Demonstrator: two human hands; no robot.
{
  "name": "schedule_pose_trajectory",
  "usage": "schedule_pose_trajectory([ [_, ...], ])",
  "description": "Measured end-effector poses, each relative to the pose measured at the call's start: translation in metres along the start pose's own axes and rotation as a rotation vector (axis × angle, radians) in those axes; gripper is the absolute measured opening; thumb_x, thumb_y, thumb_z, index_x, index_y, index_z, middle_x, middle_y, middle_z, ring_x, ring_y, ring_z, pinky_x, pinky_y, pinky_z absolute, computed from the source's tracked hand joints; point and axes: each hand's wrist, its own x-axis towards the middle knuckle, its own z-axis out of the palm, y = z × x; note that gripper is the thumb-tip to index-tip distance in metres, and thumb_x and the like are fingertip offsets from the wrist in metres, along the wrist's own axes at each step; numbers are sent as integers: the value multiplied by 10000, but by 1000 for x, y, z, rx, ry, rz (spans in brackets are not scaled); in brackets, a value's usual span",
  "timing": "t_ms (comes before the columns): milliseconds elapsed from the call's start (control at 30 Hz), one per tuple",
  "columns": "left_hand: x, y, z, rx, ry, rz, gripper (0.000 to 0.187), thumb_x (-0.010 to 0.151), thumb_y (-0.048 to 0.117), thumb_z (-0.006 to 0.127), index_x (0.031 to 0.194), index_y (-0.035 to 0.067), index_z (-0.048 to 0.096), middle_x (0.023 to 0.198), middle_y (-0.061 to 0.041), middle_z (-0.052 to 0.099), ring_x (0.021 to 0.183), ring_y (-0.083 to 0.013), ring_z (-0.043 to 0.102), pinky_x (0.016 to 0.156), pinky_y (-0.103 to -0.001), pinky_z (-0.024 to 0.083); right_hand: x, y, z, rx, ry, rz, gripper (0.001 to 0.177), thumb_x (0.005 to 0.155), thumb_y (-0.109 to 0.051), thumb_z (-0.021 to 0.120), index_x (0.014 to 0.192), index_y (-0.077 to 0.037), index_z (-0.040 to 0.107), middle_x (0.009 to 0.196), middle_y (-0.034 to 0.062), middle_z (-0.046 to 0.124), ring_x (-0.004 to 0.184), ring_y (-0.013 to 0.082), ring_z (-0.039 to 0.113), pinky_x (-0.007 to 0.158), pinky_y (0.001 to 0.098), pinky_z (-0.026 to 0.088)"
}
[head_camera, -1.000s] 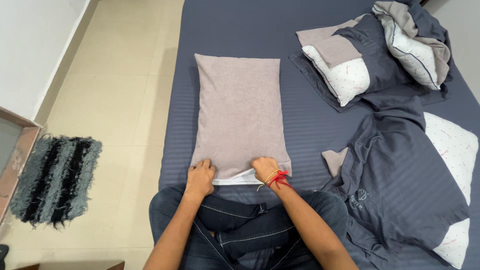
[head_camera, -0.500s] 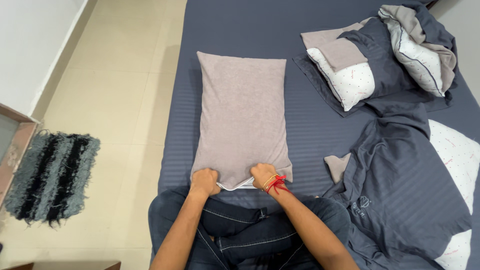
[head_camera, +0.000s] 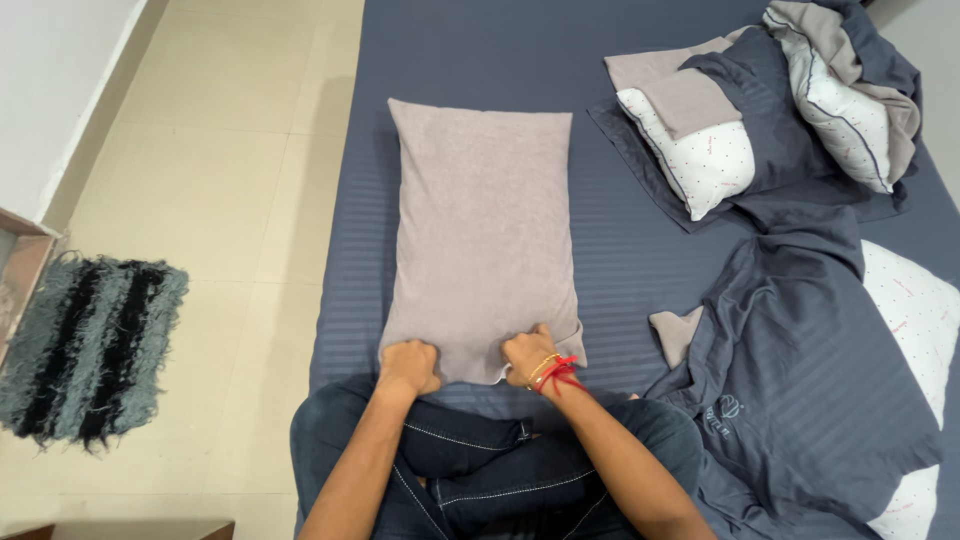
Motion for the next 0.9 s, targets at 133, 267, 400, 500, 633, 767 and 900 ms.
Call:
schedule_pose_trajectory([
  [133,-15,6,-56,-196,347,-61,377,866,473,678,830,106,760,843,-106,734,768,-316,721,694,-449,566,-26,7,-44,565,377,141,286,795,-404,740,883,-132,755,805,41,740,764,238,731,822,445,519],
  [267,18,28,-98,-156,751,-15,651,822,622,669,1195,89,678,1095,-126,693,1014,-320,656,944,-566,440,0,25,-67,480,924,129,416,912,-464,703,1174,-143,662,1243,95,689,1228,298,596,1028,523,422],
  [400,70,45,-100,-48,714,55,825,813,709,618,1485,241,515,1571,-166,396,1427,-440,314,1092,-754,170,42,29,-70,247,633,311,741,899,-564,636,1532,-233,439,1658,183,261,1514,443,160,1049,804,129],
  [500,76,44,-63,-49,684,41,791,842,704,573,1527,325,465,1651,-110,317,1521,-404,223,1131,-746,155,52,18,-42,219,516,360,792,907,-643,541,1588,-294,339,1688,170,116,1549,454,48,1084,822,57],
  [633,85,37,-37,-35,689,14,786,848,695,556,1540,339,447,1667,-87,281,1535,-376,181,1134,-747,148,63,21,-21,210,529,347,759,920,-634,526,1576,-293,354,1688,183,132,1541,464,60,1081,810,64],
  [767,104,40,-40,-29,629,-12,781,862,694,548,1544,330,438,1664,-92,267,1540,-380,166,1143,-750,138,76,31,-19,233,559,352,741,946,-621,509,1591,-291,353,1704,172,133,1554,453,67,1094,808,76],
  [900,86,38,-31,-61,685,26,788,856,691,550,1545,327,439,1679,-97,268,1544,-388,148,1125,-762,136,68,28,-7,230,558,327,743,938,-595,514,1585,-271,348,1691,189,133,1538,465,69,1079,801,84],
])
